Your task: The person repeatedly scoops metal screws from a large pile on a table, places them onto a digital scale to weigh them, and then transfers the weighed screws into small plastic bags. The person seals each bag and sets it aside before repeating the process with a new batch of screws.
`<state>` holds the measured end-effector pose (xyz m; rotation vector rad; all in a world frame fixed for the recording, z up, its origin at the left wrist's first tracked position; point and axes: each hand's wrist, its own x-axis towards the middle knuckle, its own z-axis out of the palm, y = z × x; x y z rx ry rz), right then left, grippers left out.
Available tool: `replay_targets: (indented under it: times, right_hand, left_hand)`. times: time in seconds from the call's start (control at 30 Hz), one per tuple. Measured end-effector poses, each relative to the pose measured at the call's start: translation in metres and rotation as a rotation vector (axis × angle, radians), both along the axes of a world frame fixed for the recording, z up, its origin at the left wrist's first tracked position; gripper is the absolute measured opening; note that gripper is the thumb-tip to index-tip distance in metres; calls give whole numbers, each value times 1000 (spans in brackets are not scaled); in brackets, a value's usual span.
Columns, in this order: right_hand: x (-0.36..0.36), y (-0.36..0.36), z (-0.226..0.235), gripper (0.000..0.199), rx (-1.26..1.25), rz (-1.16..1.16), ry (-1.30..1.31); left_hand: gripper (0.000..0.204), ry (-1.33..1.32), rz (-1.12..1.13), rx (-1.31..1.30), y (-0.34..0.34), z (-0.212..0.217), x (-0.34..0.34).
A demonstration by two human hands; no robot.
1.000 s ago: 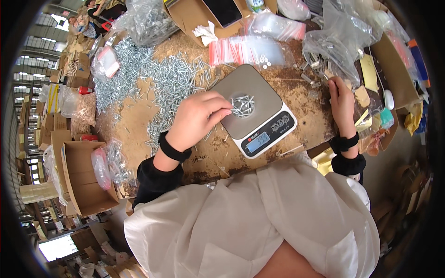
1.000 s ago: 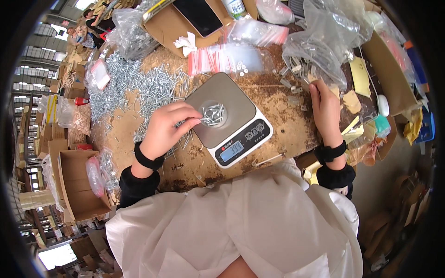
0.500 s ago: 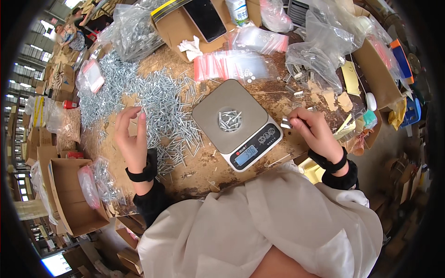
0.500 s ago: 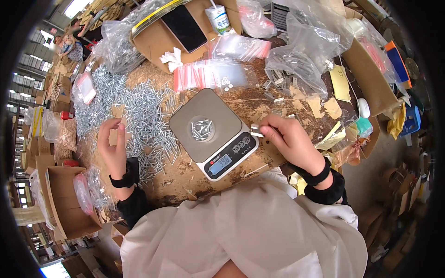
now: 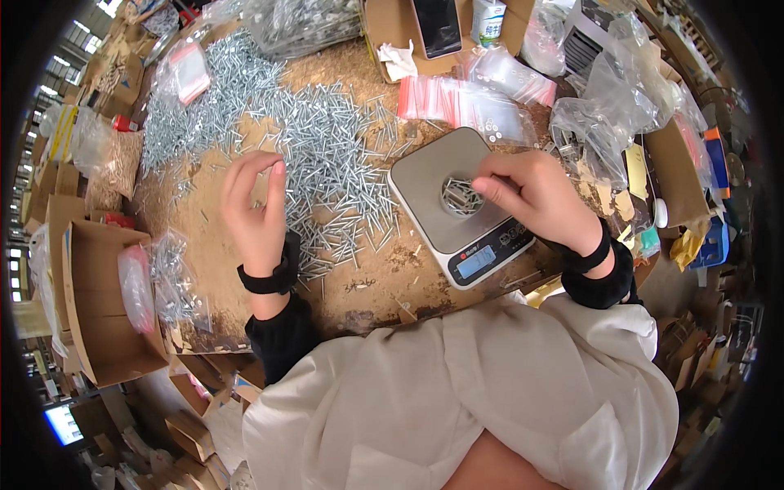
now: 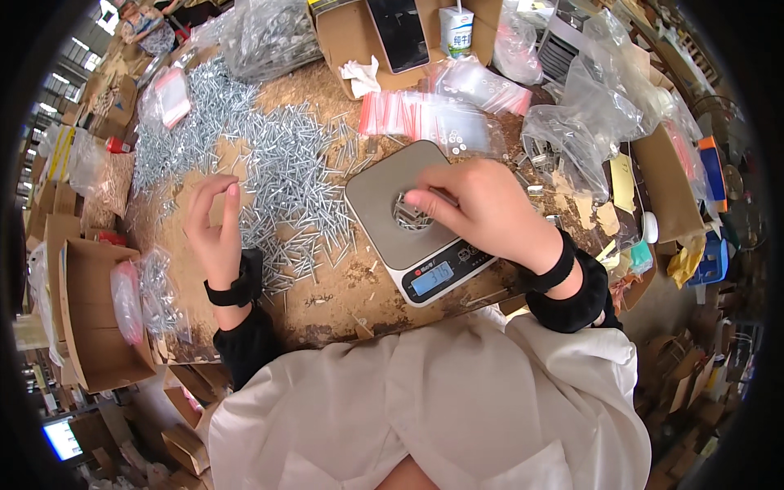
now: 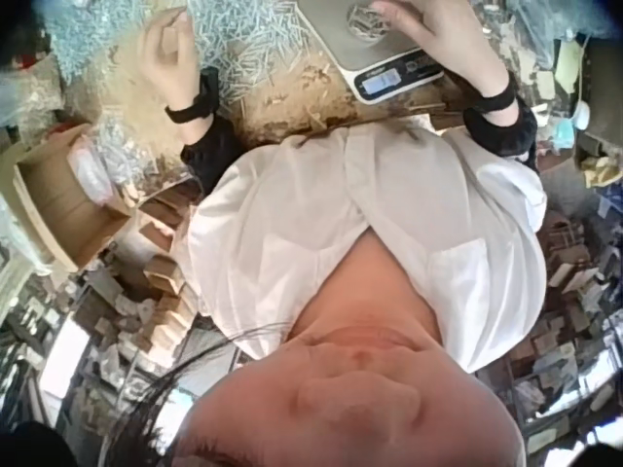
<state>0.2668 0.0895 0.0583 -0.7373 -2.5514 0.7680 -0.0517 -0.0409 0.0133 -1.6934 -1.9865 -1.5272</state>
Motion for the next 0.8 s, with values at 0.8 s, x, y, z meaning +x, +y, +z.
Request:
replay_targets:
  times: [0.8]
  right_hand:
    - [49,51,-24,25,-21,-242,13]
  left_hand:
    - [7,37,-36,-50,3,-9,0]
